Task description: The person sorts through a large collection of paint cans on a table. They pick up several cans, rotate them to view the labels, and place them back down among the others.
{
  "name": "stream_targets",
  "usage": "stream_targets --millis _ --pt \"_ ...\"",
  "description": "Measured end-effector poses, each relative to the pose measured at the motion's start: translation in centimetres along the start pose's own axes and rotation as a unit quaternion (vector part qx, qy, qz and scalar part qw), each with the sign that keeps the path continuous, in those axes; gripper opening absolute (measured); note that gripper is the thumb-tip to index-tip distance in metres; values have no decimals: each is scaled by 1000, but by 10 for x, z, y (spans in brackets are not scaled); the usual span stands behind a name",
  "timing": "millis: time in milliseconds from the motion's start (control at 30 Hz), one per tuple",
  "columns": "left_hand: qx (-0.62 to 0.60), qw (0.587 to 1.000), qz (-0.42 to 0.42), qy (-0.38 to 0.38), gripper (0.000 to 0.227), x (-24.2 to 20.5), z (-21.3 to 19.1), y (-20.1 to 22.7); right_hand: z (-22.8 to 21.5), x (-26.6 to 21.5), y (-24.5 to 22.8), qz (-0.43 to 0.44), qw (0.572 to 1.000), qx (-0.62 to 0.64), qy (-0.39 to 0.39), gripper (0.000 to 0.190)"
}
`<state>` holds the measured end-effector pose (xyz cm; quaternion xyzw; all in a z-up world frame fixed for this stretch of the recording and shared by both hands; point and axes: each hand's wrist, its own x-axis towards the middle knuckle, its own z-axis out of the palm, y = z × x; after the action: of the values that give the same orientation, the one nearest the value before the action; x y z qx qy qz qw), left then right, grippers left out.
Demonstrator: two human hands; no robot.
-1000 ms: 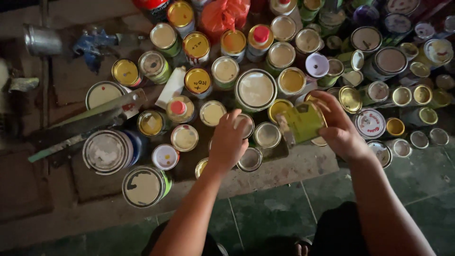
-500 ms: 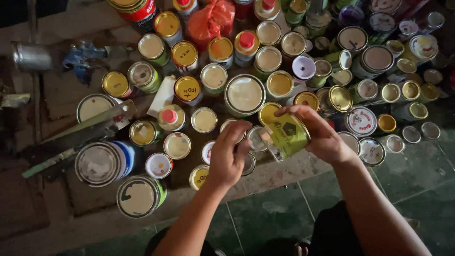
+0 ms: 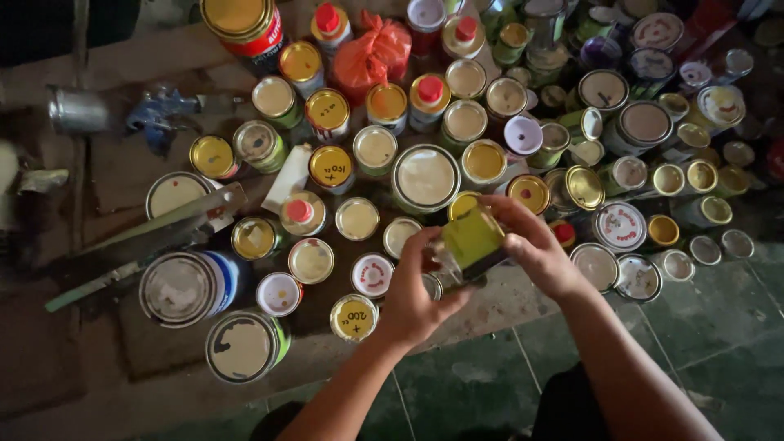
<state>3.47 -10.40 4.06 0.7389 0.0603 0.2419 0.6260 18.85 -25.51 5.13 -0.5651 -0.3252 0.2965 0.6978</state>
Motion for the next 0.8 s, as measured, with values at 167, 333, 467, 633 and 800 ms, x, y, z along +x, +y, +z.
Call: stream_targets --millis 167,333,467,633,800 --pt "-301 927 -225 -9 79 6 -14 -7 8 -1 -4 -22 995 -98 6 90" --pt "-467 776 -417 -74 91 10 -12 18 23 -3 -13 13 999 -38 13 91" --pt "-605 653 -453 -29 74 -4 -2 -13 22 -2 -2 19 999 39 29 82" --pt "-651 609 -446 -87 81 -6 -7 -3 13 1 4 92 996 -6 4 74" --pt "-604 622 -484 -116 94 -10 -5 -23 17 -1 10 79 996 -26 45 65"
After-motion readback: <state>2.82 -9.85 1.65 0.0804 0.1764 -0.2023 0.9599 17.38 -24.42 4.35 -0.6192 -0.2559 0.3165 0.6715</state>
